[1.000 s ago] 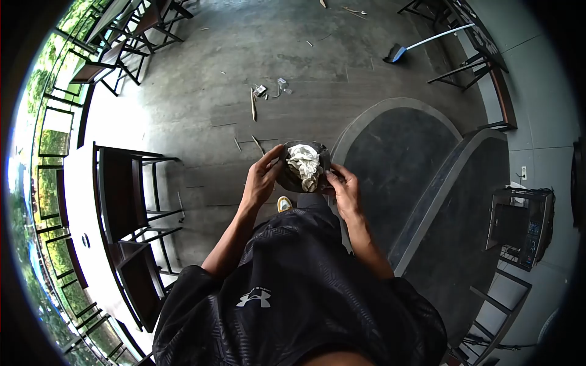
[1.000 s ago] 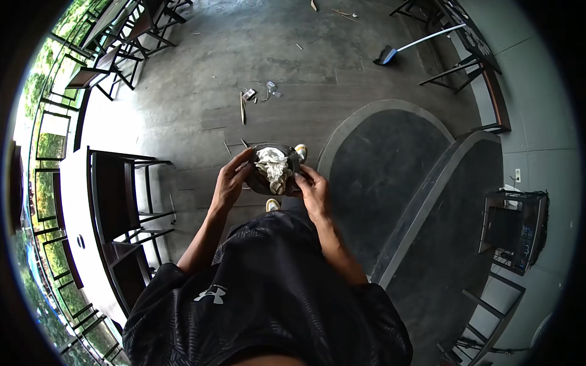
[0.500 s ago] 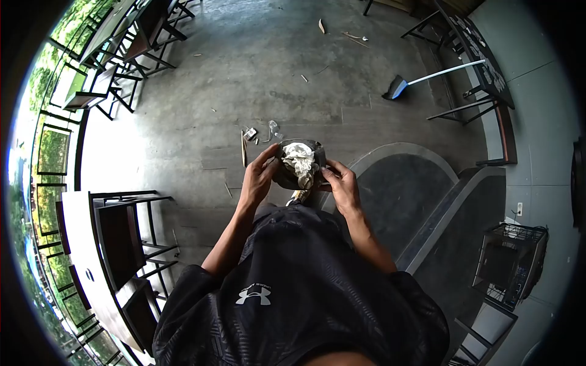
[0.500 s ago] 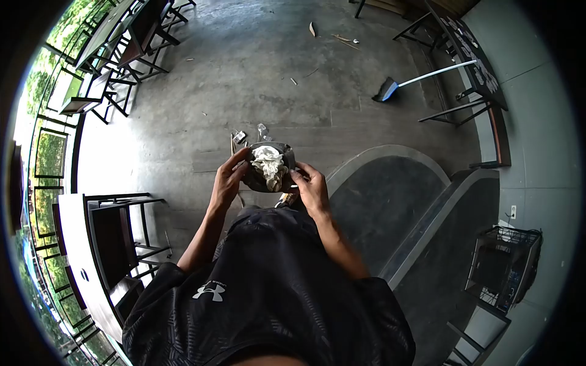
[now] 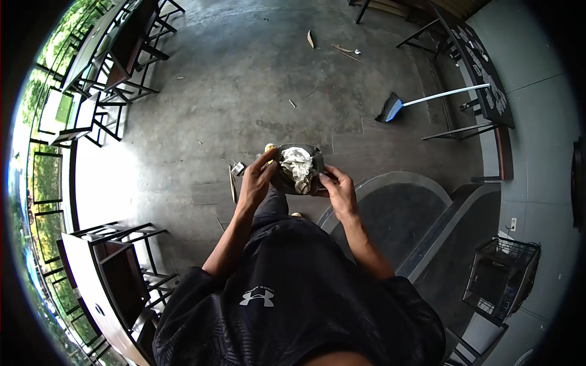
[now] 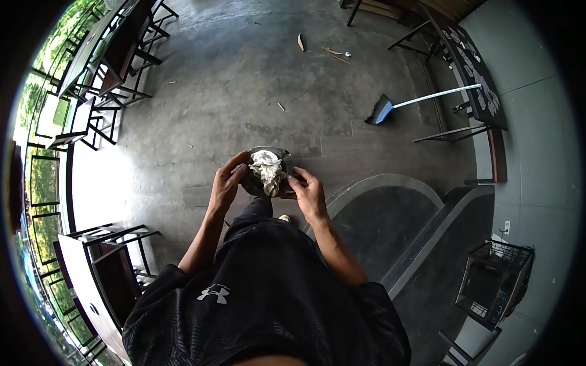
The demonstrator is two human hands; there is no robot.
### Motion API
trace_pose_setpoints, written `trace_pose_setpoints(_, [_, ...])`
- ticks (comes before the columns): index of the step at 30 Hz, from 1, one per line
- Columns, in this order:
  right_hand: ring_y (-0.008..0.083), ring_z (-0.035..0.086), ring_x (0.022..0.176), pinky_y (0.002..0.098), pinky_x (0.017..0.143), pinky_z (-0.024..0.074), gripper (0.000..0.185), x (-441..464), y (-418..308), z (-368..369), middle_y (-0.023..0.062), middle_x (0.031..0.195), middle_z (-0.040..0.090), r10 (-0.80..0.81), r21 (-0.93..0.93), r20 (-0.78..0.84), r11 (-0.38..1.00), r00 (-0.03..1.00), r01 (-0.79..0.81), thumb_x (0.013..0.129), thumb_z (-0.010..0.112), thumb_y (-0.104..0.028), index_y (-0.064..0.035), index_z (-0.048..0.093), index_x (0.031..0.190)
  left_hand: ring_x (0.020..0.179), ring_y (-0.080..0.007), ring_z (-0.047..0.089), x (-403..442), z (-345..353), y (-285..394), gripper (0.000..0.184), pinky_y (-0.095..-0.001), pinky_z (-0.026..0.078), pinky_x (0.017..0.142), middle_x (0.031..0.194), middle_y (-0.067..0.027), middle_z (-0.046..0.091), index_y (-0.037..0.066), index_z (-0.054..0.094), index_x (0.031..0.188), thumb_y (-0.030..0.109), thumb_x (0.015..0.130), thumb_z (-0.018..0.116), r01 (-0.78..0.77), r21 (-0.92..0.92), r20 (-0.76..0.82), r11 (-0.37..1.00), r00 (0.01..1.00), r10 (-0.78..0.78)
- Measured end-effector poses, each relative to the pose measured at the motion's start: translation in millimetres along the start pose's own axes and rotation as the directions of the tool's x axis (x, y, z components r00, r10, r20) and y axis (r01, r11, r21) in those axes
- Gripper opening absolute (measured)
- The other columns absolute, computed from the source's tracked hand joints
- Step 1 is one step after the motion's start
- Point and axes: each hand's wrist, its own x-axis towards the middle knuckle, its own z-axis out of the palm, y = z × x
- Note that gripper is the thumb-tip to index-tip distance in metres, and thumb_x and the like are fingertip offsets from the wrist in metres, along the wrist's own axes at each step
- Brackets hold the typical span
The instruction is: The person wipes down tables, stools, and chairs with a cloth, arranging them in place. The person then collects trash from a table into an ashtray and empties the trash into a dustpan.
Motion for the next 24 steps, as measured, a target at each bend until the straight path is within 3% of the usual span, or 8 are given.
trace_pose_setpoints(10, [0.0121,0.058,0.073,0.0285,0.059,0.0542,0.028,186.2,-72.3,30.6,0.0061,0.086,0.059,-0.015,0.019,-0.008,1.0,1.0,0.015,0.086,0.055,-0.01,0.0033,0.054,0.11,0.095,-0.0107,0.054,199.4,-36.0,64.0,0.037,-0.0239,0.042,0.083,0.109,-0.0086,0.059,-0.002,0.047,0.123,0.013,0.089,0.048,-0.075,0.033,0.031,0.997,0.997,0.074])
trace_pose_setpoints(24, [0.0125,0.061,0.076,0.0254,0.064,0.0526,0.027,396.3,-136.9,11.6,0.0068,0.089,0.062,-0.079,-0.016,-0.075,0.997,0.994,0.078,0.087,0.055,-0.01,0.0013,0.055,0.111,0.1,-0.0119,0.052,409.2,-29.4,121.3,0.04,-0.025,0.04,0.086,0.115,-0.0069,0.055,-0.003,0.044,0.125,0.016,0.09,0.049,0.004,-0.003,0.081,1.0,0.997,-0.004])
